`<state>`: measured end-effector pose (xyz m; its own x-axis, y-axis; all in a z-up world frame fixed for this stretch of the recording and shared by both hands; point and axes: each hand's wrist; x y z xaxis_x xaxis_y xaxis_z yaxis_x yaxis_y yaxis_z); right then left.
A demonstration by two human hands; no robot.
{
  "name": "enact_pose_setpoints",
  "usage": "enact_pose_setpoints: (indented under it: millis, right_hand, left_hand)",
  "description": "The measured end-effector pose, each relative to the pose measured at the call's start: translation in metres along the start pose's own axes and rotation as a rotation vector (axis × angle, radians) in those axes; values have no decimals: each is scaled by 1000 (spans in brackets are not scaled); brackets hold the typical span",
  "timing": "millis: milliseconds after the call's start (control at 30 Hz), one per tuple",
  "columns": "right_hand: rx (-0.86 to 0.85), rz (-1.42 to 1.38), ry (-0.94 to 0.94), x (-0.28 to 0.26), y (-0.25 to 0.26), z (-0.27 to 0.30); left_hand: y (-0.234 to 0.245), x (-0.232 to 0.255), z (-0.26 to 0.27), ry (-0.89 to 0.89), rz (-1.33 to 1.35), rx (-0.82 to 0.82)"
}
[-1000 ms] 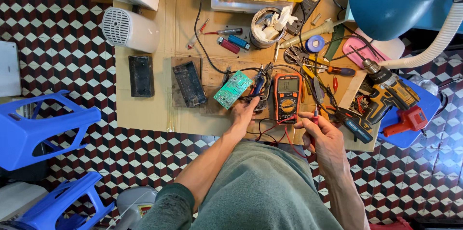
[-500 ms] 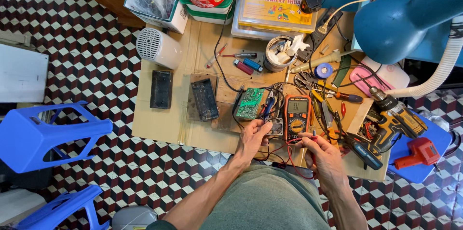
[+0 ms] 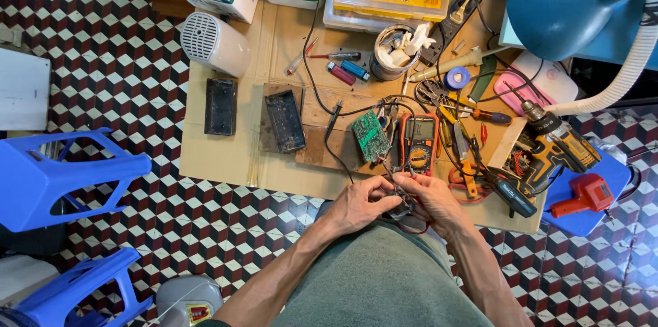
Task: The person holds a green circuit board and uses a multimeter to test electrical continuity and voltage at various points on the board. They rotate the board to access different sides and connect the multimeter probes to specific components while observing the readings.
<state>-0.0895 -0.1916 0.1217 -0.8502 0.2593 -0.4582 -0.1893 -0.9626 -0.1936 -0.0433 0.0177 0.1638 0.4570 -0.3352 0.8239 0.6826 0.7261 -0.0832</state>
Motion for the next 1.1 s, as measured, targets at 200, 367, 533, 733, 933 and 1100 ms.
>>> enact_pose_setpoints:
  millis: [200,367,533,733,933,1100]
  right_hand:
    - [82,176,-88,10,-2,-14]
    - [70,270,-106,17,-12,-44]
    - [36,474,-30,29,-30,-76]
    - [63,713,243,43,-35,-95]
    - [139,662,178,35,-30,-84]
    - [321,444,132,17,-37,-74]
  left_hand:
    - [5,-8,-1,5,-112,-9]
    - [17,-35,-10,31,-177,-27]
    - [46,-87,-27,158,-28,68]
    - [73,-128,-91,-84,-416,796]
    - [98,-122,-155,-96,-683,736]
    - [109,-130,-169,-93,-645,767]
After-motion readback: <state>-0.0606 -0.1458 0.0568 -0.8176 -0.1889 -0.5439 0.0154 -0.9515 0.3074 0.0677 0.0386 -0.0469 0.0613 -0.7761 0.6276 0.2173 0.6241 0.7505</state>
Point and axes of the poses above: each hand's wrist, its own z-axis away from the middle knuckle, its own y-axis out of the back of the hand, x = y × z, and after that the axes turned 2 degrees about z, right-handed
